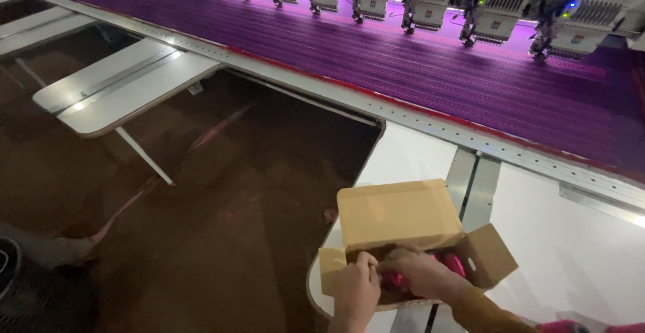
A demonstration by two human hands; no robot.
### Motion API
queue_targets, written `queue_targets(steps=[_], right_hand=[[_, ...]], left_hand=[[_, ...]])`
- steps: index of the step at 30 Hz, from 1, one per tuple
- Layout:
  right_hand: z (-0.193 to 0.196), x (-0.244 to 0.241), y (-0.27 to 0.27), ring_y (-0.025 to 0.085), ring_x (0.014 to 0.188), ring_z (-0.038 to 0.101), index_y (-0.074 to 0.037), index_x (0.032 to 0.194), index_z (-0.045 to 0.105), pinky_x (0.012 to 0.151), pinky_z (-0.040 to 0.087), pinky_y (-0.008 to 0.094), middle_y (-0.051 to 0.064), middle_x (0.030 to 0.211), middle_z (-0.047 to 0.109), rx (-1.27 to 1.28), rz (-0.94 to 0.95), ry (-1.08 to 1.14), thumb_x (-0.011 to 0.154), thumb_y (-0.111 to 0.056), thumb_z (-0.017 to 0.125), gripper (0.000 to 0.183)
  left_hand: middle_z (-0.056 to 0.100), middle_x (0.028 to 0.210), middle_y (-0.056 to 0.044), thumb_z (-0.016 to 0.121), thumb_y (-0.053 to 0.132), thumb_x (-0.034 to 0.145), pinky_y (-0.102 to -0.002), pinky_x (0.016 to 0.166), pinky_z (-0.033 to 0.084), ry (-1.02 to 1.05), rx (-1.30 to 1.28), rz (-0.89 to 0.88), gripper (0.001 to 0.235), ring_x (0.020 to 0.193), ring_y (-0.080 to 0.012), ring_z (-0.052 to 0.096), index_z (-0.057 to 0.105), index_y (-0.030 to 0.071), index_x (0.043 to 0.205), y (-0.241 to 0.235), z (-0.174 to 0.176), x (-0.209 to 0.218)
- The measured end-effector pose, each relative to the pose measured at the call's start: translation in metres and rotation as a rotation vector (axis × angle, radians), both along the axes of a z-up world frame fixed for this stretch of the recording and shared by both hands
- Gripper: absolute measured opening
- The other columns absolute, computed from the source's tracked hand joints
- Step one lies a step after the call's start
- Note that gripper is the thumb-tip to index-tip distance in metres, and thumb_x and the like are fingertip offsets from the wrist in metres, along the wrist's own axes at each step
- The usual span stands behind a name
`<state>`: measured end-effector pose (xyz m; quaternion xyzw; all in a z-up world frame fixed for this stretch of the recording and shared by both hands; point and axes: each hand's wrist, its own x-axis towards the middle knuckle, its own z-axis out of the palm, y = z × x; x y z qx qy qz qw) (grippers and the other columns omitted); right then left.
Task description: The person picks up pink thread spools from a table and places them into a cardboard box, then uses their hands to adjust components on a multi-head embroidery machine.
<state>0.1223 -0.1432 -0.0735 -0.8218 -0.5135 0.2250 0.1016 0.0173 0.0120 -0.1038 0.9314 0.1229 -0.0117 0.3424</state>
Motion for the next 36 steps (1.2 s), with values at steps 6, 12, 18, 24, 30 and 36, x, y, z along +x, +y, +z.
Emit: queue_targets(steps=[6,12,18,24,30,36], right_hand=[[0.002,-0.006,0.009,0.019,0.105,0.065,-0.014,0.097,0.074,0.097,0.049,0.032,0.002,0.111,0.073,-0.018,0.060,-0.004,0.089,-0.003,0.069,0.014],[-0.027,-0.003,-0.010,0.021,0.123,0.062,-0.021,0.107,0.077,0.110,0.042,0.037,-0.001,0.129,0.071,0.107,-0.049,-0.008,0.086,-0.002,0.065,0.031],[-0.047,-0.022,-0.056,0.014,0.089,0.076,-0.021,0.078,0.083,0.079,0.055,0.031,-0.011,0.093,0.085,0.345,-0.560,-0.061,0.060,-0.008,0.075,0.024],[-0.037,-0.076,-0.169,0.009,0.090,0.081,-0.021,0.078,0.086,0.093,0.055,0.023,-0.008,0.091,0.088,0.562,-1.149,-0.175,0.073,0.003,0.064,0.033],[0.003,-0.103,-0.230,0.024,0.095,0.078,-0.021,0.119,0.076,0.103,0.052,0.044,0.003,0.122,0.077,0.128,-1.445,-0.303,0.091,-0.020,0.059,0.033],[0.031,-0.095,-0.226,0.032,0.130,0.061,-0.013,0.149,0.047,0.105,0.056,0.052,0.015,0.154,0.048,-0.046,-1.587,-0.111,0.098,-0.027,0.058,0.054]], left_hand=[[0.074,0.087,-0.011,0.059,0.005,0.094,-0.046,0.069,0.053,0.015,0.085,-0.083,0.020,0.083,-0.0306,0.067,0.067,0.016,0.110,-0.003,-0.016,0.002],[0.070,0.084,-0.019,0.058,0.003,0.092,-0.050,0.071,0.054,0.228,0.171,-0.202,0.007,0.081,-0.0369,0.066,0.063,0.004,0.088,-0.016,0.002,0.009],[0.069,0.087,-0.025,0.052,0.049,0.104,-0.060,0.084,0.043,0.020,0.205,-0.340,0.052,0.090,-0.0484,0.058,0.072,0.002,0.091,-0.037,-0.048,0.008],[0.069,0.106,-0.029,0.061,0.074,0.094,-0.049,0.078,0.056,0.096,0.324,-0.029,0.080,0.092,-0.0401,0.072,0.061,-0.003,0.117,-0.052,-0.058,0.028],[0.074,0.110,-0.021,0.048,0.061,0.102,-0.050,0.092,0.055,0.463,0.157,-0.057,0.063,0.108,-0.0384,0.071,0.075,0.004,0.106,-0.054,-0.072,0.059],[0.073,0.113,-0.022,0.045,0.062,0.103,-0.051,0.092,0.053,0.545,0.118,-0.118,0.067,0.108,-0.0408,0.069,0.075,0.002,0.107,-0.058,-0.062,0.069]])
